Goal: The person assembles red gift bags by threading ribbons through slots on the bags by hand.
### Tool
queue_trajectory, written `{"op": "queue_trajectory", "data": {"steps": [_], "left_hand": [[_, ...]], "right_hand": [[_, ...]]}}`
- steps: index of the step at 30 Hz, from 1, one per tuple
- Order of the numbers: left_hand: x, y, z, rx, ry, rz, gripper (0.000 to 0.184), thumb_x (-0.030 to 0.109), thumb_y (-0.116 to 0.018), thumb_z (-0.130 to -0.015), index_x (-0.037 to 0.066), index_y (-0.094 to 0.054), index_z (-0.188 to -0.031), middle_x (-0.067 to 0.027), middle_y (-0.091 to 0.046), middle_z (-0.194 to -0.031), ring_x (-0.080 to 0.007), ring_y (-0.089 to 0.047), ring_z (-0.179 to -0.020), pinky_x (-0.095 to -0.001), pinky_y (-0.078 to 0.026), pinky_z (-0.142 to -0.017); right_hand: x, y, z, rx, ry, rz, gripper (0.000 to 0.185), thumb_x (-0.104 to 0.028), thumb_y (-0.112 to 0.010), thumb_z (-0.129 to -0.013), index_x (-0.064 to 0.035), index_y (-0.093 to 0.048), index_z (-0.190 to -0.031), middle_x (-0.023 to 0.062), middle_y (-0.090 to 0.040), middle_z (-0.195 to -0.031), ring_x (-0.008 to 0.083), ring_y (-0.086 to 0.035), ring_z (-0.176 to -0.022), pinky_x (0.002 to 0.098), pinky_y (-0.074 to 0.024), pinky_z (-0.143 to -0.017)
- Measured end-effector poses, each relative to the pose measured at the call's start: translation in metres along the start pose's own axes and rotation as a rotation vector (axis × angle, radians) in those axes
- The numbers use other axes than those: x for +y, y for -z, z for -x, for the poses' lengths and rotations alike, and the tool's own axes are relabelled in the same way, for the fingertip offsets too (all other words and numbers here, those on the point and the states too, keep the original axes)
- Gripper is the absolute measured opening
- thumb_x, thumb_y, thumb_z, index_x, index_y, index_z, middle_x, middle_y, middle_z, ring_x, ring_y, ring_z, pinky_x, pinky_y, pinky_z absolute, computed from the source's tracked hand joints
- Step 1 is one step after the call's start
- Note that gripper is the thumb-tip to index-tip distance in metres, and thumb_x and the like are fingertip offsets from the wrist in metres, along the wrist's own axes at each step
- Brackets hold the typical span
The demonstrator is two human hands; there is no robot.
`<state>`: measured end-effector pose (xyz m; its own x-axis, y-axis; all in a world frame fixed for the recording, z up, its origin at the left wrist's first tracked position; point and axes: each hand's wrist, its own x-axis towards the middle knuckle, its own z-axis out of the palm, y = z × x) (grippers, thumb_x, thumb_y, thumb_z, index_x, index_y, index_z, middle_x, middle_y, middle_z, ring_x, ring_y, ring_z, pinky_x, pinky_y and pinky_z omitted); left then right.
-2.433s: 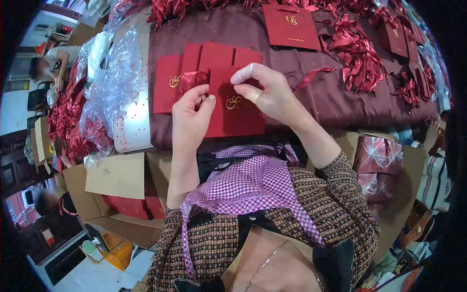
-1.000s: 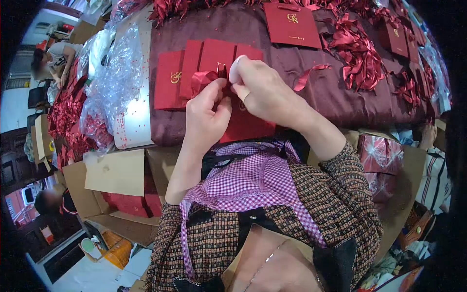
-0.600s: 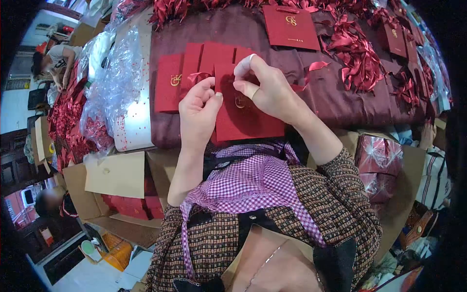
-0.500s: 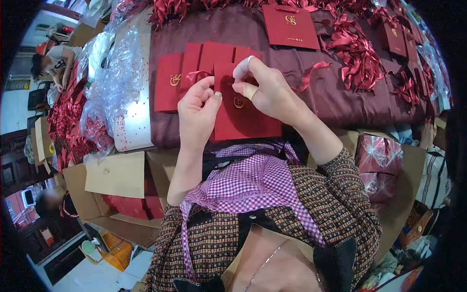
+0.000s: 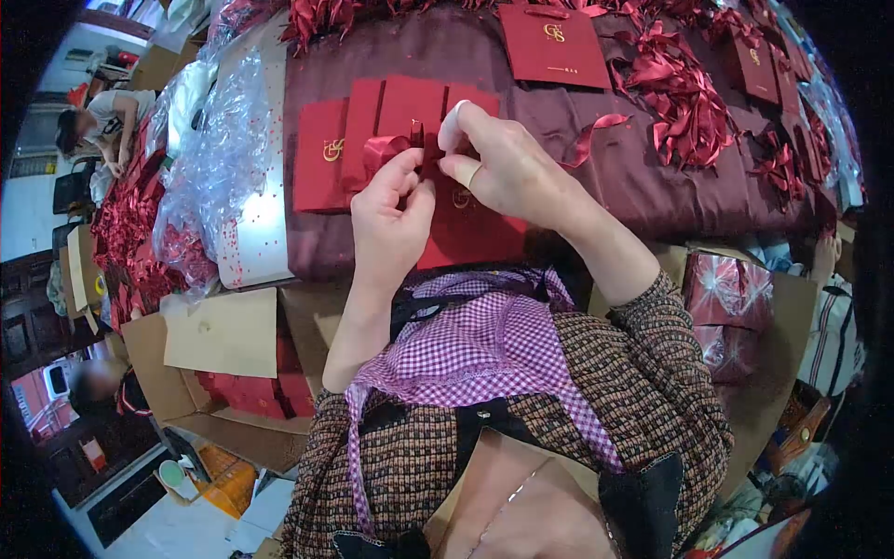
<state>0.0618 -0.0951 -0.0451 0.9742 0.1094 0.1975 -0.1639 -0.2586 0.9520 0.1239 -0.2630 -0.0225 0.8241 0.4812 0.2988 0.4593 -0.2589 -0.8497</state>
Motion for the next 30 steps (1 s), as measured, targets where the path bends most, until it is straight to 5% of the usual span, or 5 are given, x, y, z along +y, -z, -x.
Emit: {"op": "queue_trajectory", "data": {"steps": [2, 9, 16, 21, 30], "left_hand": [[0.001, -0.001, -0.001, -0.019, -0.019, -0.035, 0.029, -0.005, -0.059, -0.081, -0.006, -0.061, -0.110, -0.0042, -0.062, -0.076, -0.0057, -0.055, -0.069, -0.0220, -0.046, -0.062], [0.012, -0.004, -0.004, -0.104, -0.107, -0.145, 0.030, -0.004, -0.057, -0.081, -0.006, -0.060, -0.111, -0.0163, -0.070, -0.087, -0.0150, -0.068, -0.079, -0.0298, -0.052, -0.068], [0.014, 0.005, -0.004, -0.177, 0.065, 0.099, 0.028, -0.001, -0.061, -0.086, -0.006, -0.059, -0.114, -0.0056, -0.061, -0.076, -0.0035, -0.053, -0.072, -0.0216, -0.046, -0.063], [0.006, 0.002, -0.010, -0.112, -0.273, -0.168, 0.018, 0.001, -0.063, -0.085, -0.003, -0.064, -0.103, -0.0175, -0.067, -0.089, -0.0256, -0.067, -0.078, -0.0325, -0.051, -0.068], [0.012, 0.000, -0.012, -0.126, -0.292, -0.278, 0.013, -0.001, -0.059, -0.084, -0.004, -0.061, -0.096, -0.0187, -0.064, -0.087, -0.0337, -0.065, -0.081, -0.0378, -0.051, -0.071]], "right_hand": [[-0.004, 0.001, -0.001, -0.016, 0.070, 0.067, 0.019, 0.000, -0.059, -0.079, 0.0018, -0.045, -0.091, 0.0214, -0.060, -0.076, 0.0416, -0.060, -0.077, 0.0466, -0.0461, -0.065], [-0.002, -0.004, -0.004, -0.039, 0.265, 0.280, 0.017, 0.006, -0.054, -0.073, 0.0034, -0.043, -0.086, 0.0237, -0.058, -0.074, 0.0430, -0.059, -0.075, 0.0490, -0.0448, -0.065], [0.007, 0.009, -0.002, -0.019, -0.029, -0.105, 0.022, -0.001, -0.065, -0.081, 0.0003, -0.048, -0.096, 0.0171, -0.061, -0.078, 0.0296, -0.063, -0.074, 0.0368, -0.0491, -0.066], [0.009, 0.011, 0.004, -0.031, 0.011, -0.180, 0.023, 0.002, -0.067, -0.079, 0.0010, -0.047, -0.092, 0.0137, -0.060, -0.077, 0.0229, -0.064, -0.075, 0.0342, -0.0502, -0.066], [0.008, 0.010, 0.011, -0.031, -0.011, -0.109, 0.026, -0.002, -0.070, -0.080, 0.0011, -0.053, -0.098, 0.0116, -0.061, -0.077, 0.0194, -0.066, -0.078, 0.0338, -0.0514, -0.066]]}}
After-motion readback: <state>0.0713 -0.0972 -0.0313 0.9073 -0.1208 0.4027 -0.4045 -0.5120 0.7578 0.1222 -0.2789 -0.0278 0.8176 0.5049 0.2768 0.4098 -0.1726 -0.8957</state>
